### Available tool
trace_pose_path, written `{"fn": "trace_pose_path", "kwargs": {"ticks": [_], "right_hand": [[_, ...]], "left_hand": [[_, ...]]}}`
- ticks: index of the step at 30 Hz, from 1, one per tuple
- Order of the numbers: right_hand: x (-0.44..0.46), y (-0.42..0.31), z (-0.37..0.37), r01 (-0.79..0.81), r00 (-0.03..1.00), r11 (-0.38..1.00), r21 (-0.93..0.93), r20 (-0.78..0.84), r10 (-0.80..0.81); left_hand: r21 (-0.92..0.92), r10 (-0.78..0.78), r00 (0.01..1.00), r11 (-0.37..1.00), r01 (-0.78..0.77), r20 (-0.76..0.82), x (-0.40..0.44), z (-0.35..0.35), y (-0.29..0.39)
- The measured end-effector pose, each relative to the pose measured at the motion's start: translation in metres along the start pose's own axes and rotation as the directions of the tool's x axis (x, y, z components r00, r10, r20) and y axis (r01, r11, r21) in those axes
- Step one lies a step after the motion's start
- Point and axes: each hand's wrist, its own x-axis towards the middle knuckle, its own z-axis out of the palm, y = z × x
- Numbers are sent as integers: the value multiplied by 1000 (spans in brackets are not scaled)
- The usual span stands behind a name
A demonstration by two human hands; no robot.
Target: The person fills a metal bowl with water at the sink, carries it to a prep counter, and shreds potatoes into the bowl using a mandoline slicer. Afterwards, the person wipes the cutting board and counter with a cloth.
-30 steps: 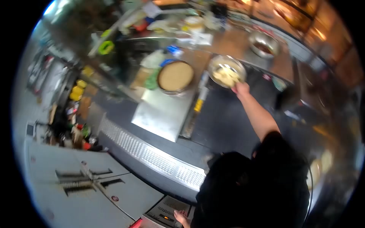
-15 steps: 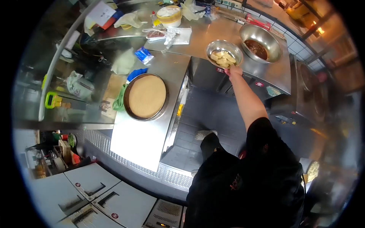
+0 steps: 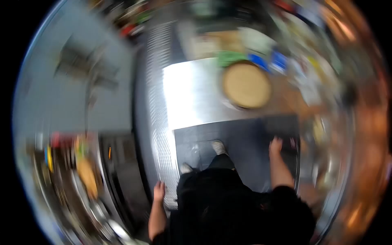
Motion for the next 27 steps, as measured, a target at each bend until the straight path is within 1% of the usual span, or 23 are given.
{"fn": "trace_pose_path", "kwargs": {"ticks": [1, 2, 3, 4, 5, 6, 7, 8, 9, 10, 11, 12, 13, 14, 15, 16, 17, 19, 22, 23, 24, 25, 27], "right_hand": [[-20, 24, 34, 64, 958, 983, -171, 286, -13], [-28, 45, 64, 200, 837, 770, -606, 514, 187], [-35, 74, 93, 232, 755, 731, -641, 593, 280], [-44, 101, 122, 276, 657, 695, -664, 658, 368], [-115, 70, 146, 313, 617, 588, -746, 630, 472], [-205, 22, 171, 366, 568, 472, -802, 594, 569], [-202, 50, 212, 452, 363, 476, -755, 642, 675], [-229, 53, 248, 723, 251, 398, -564, 752, 610], [-259, 51, 276, 899, 107, 300, -320, 823, 558], [-289, 45, 304, 981, 59, 126, -148, 844, 533], [-319, 37, 337, 998, -2, -48, 30, 862, 508], [-362, 24, 366, 957, -47, -226, 183, 865, 500], [-398, 29, 399, 902, -110, -311, 300, 854, 508], [-433, 23, 423, 847, -115, -404, 347, 860, 496], [-475, 19, 442, 780, -114, -498, 380, 868, 483], [-514, 23, 459, 753, -157, -507, 419, 863, 481], [-548, 31, 476, 731, -201, -507, 456, 855, 479], [-626, 50, 503, 682, -317, -480, 552, 814, 486], [-751, 87, 523, 570, -554, -328, 753, 648, 523], [-814, 91, 511, 602, -535, -276, 750, 635, 558], [-853, 102, 511, 528, -645, -217, 821, 554, 527], [-896, 108, 509, 468, -699, -178, 866, 486, 524], [-965, 129, 525, 289, -846, -119, 950, 311, 432]], "left_hand": [[-122, -236, 972, 964, 236, 14, -18, 14, -19], [-267, -430, 901, 862, 431, 63, -43, 8, 22], [-167, -512, 855, 839, 518, 82, -63, 3, 37], [-164, -483, 876, 864, 477, -1, -80, 29, -8], [-219, -514, 855, 844, 490, -67, -102, 40, -31], [-270, -608, 793, 769, 579, -31, -123, 33, -19], [-306, -652, 754, 736, 604, -81, -147, 52, -47], [-331, -684, 719, 712, 620, -125, -162, 75, -78], [-338, -700, 697, 701, 628, -156, -174, 94, -102], [-376, -714, 679, 684, 625, -170, -192, 107, -120], [-423, -770, 625, 614, 667, -132, -210, 117, -138], [-459, -816, 574, 534, 710, -63, -229, 117, -153], [-531, -848, 527, 422, 735, 55, -245, 125, -180], [-452, -855, 518, 477, 754, -38, -263, 158, -200], [-478, -847, 526, 434, 764, 72, -281, 172, -221], [-472, -878, 453, 337, 815, 155, -296, 158, -218], [-477, -871, 451, 317, 820, 196, -311, 153, -230], [-588, -892, 375, 167, 792, 252, -326, 154, -264], [-568, -911, 383, 238, 788, 150, -333, 86, -312], [-587, -928, 366, 255, 769, 77, -329, 63, -331], [-604, -939, 345, 272, 749, 6, -324, 44, -350], [-620, -945, 321, 288, 730, -61, -316, 25, -367], [-652, -957, 268, 274, 707, -112, -292, -24, -401]]}}
